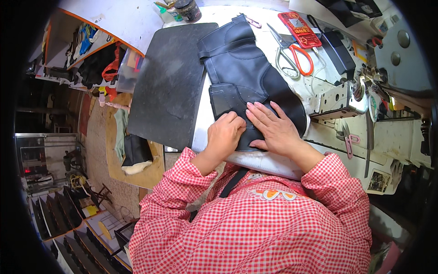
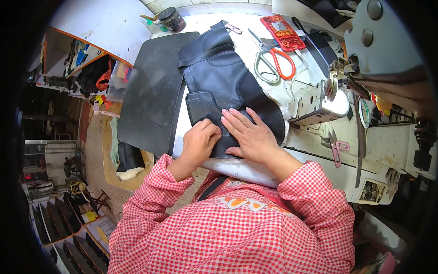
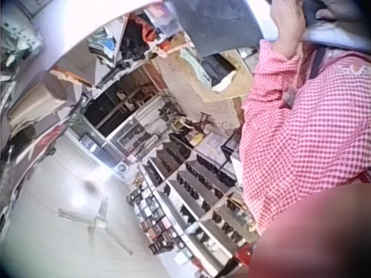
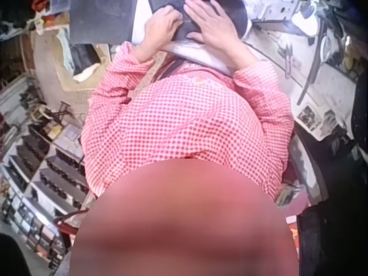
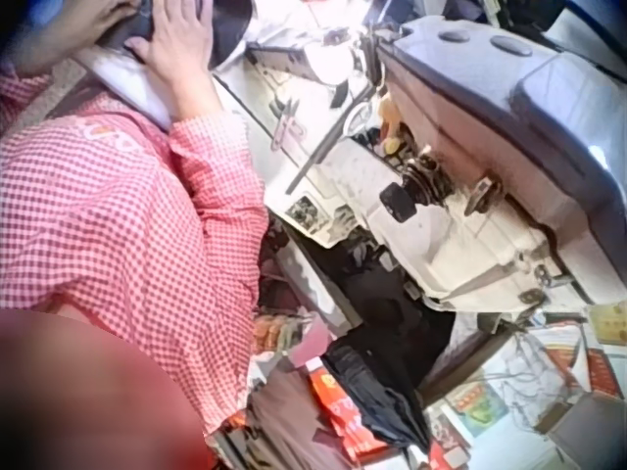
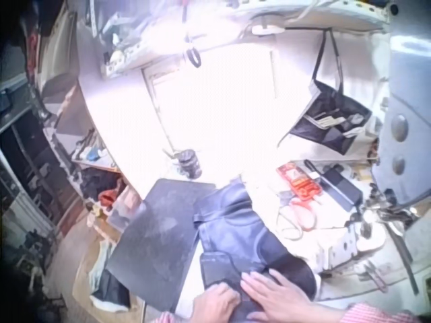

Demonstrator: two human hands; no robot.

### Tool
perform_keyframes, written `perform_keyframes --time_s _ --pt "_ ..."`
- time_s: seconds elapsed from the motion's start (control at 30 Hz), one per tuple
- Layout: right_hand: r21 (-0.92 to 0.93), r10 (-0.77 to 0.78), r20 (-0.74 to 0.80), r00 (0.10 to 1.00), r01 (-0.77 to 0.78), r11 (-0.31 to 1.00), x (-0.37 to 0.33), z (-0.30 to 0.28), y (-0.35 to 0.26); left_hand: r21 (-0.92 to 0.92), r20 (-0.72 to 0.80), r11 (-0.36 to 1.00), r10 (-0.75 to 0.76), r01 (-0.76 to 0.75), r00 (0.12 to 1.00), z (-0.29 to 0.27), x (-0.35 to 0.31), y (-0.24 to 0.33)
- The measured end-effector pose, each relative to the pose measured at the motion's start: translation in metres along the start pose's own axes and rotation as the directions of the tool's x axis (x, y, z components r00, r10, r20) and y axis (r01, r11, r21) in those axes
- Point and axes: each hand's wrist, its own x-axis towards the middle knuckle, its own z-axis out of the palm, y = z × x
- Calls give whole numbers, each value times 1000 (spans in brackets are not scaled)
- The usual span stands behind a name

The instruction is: The person sews a black boot with white fur lining using a sewing machine, aligning edges and stitching along seams. They trim excess thread with scissors, flip the boot to check alignment, and continue sewing different sections.

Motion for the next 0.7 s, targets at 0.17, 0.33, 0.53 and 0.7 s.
perform_keyframes --time_s 0.17,0.33,0.53,0.7 --pt "7 -1 -9 1000 1 1000 -1 1 -1 77 99 997 -38 31 994 0 9 2" --pt "-19 -2 -8 1000 2 1000 -1 3 0 171 27 985 14 -18 1000 10 7 8" --pt "-32 -9 -32 999 8 999 -2 4 0 99 -225 980 -145 170 964 8 7 -7" --pt "-34 -7 -22 1000 6 999 -3 2 -1 -218 -381 874 -485 433 787 -14 -9 -37"
